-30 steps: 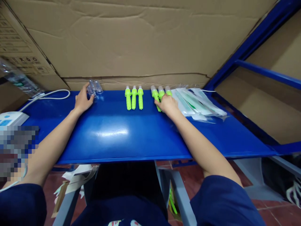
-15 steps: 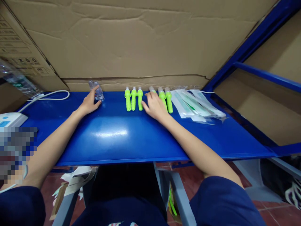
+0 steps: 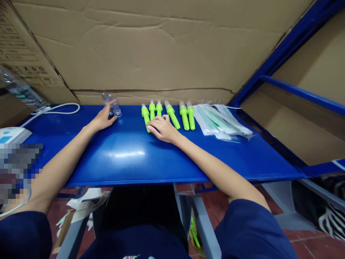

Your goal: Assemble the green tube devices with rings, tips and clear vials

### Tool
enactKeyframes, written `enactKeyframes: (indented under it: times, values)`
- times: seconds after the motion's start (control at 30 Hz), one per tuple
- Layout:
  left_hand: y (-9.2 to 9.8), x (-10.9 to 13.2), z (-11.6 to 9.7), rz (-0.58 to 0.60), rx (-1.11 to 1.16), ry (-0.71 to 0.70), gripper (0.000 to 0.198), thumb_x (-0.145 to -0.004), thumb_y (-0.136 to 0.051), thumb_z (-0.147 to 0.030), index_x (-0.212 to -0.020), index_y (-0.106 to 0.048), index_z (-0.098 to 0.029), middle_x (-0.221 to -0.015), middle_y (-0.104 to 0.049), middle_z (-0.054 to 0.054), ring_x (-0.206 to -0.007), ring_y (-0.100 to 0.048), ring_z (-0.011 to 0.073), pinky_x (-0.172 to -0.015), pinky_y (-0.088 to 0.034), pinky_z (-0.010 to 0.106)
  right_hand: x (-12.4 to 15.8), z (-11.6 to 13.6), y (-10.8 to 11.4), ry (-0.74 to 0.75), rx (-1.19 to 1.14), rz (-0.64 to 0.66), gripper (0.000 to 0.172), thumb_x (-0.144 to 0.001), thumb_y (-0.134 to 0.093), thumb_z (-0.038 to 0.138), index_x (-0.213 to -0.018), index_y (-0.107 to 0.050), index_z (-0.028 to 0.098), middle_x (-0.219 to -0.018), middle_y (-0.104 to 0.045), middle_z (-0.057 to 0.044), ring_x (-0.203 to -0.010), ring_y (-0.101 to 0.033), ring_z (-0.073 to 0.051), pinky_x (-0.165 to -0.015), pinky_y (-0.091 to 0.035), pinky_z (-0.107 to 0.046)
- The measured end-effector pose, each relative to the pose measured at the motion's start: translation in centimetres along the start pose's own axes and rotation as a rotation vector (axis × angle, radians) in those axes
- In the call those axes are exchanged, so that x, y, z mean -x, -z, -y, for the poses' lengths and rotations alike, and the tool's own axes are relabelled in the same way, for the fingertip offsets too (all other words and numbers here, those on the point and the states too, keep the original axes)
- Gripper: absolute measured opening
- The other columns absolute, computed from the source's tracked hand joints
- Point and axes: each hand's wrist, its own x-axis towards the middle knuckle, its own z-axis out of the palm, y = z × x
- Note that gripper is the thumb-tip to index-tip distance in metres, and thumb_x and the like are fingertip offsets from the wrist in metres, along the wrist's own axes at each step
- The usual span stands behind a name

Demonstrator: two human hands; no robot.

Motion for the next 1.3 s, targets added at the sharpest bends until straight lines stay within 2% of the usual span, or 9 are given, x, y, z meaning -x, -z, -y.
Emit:
enactKeyframes:
  times: [0.07, 0.2, 0.3, 0.43, 0.57, 0.73, 0.93, 1.13, 1.3]
  values:
    - [0.0, 0.0, -0.1, 0.002, -0.005, 0.005, 0.090, -0.085, -0.064, -0.022, -0.165, -0.025, -0.019, -0.162, -0.047, 0.023, -0.145, -0.055, 0.0384, -0.121, -0.042, 0.062, 0.0, -0.1, 0.2, -0.008, -0.001, -0.077, 0.063, -0.111, -0.022, 0.049, -0.121, -0.074, 0.015, -0.115, -0.078, -0.016, -0.110, -0.064, -0.030, -0.100, -0.033, -0.049]
    - [0.0, -0.1, 0.0, 0.009, -0.008, 0.019, 0.092, -0.084, -0.066, -0.021, -0.166, -0.025, -0.019, -0.162, -0.047, 0.023, -0.145, -0.055, 0.0394, -0.121, -0.042, 0.061, 0.0, -0.1, -0.2, -0.008, 0.006, -0.088, 0.063, -0.111, -0.024, 0.051, -0.136, -0.067, 0.013, -0.126, -0.075, -0.017, -0.114, -0.063, -0.031, -0.099, -0.035, -0.047]
    - [0.1, -0.2, 0.1, 0.016, -0.008, 0.012, 0.093, -0.084, -0.066, -0.022, -0.167, -0.023, -0.021, -0.163, -0.046, 0.022, -0.144, -0.056, 0.0387, -0.121, -0.042, 0.061, -0.1, -0.1, -0.5, 0.032, -0.018, -0.040, 0.062, -0.111, -0.022, 0.049, -0.124, -0.073, 0.015, -0.119, -0.078, -0.015, -0.108, -0.066, -0.029, -0.096, -0.038, -0.046]
    - [0.1, -0.2, 0.1, 0.027, -0.014, -0.001, 0.096, -0.083, -0.067, -0.024, -0.167, -0.022, -0.022, -0.163, -0.045, 0.023, -0.136, -0.062, 0.0370, -0.119, -0.044, 0.060, -0.1, 0.2, -0.5, 0.074, -0.004, -0.083, 0.060, -0.111, -0.023, 0.047, -0.116, -0.072, 0.014, -0.106, -0.078, -0.015, -0.100, -0.067, -0.028, -0.093, -0.043, -0.044]
    - [-0.3, -0.3, 0.3, 0.021, 0.012, -0.021, 0.097, -0.082, -0.068, -0.026, -0.168, -0.022, -0.023, -0.163, -0.045, 0.022, -0.129, -0.067, 0.0344, -0.116, -0.048, 0.056, 0.0, 0.4, -0.3, -0.002, 0.037, -0.062, 0.049, -0.108, -0.033, 0.045, -0.124, -0.065, 0.012, -0.117, -0.073, -0.019, -0.100, -0.068, -0.028, -0.090, -0.049, -0.041]
    - [-0.7, -0.2, 0.4, 0.010, 0.024, -0.029, 0.097, -0.083, -0.069, -0.025, -0.167, -0.021, -0.025, -0.163, -0.046, 0.021, -0.129, -0.066, 0.0326, -0.117, -0.047, 0.055, -0.1, -0.4, -0.3, -0.110, 0.011, 0.036, 0.043, -0.107, -0.036, 0.042, -0.128, -0.061, 0.014, -0.124, -0.072, -0.017, -0.099, -0.070, -0.027, -0.085, -0.053, -0.039]
    - [-0.3, -0.2, -0.4, -0.001, 0.011, -0.041, 0.084, -0.085, -0.065, -0.025, -0.161, -0.031, -0.020, -0.151, -0.058, 0.020, -0.122, -0.069, 0.0304, -0.113, -0.051, 0.050, -0.2, -0.1, 0.3, -0.162, 0.068, 0.187, 0.048, -0.106, -0.042, 0.044, -0.142, -0.054, 0.014, -0.122, -0.074, -0.015, -0.102, -0.074, -0.031, -0.083, -0.052, -0.039]
    - [0.5, 0.0, -1.9, -0.007, -0.044, -0.074, 0.065, -0.088, -0.062, -0.027, -0.149, -0.043, -0.013, -0.127, -0.072, 0.019, -0.118, -0.072, 0.0297, -0.110, -0.054, 0.047, -0.2, 0.3, 0.7, -0.122, 0.062, 0.234, 0.055, -0.104, -0.048, 0.045, -0.147, -0.048, 0.011, -0.115, -0.076, -0.019, -0.090, -0.075, -0.032, -0.074, -0.049, -0.040]
    - [0.9, 0.3, -2.9, 0.003, -0.070, -0.050, 0.053, -0.092, -0.058, -0.030, -0.142, -0.048, -0.016, -0.140, -0.067, 0.020, -0.114, -0.074, 0.0312, -0.106, -0.056, 0.049, -0.2, 0.2, 0.5, -0.127, 0.064, 0.240, 0.057, -0.104, -0.045, 0.044, -0.150, -0.046, 0.011, -0.116, -0.076, -0.019, -0.090, -0.075, -0.032, -0.074, -0.049, -0.040]
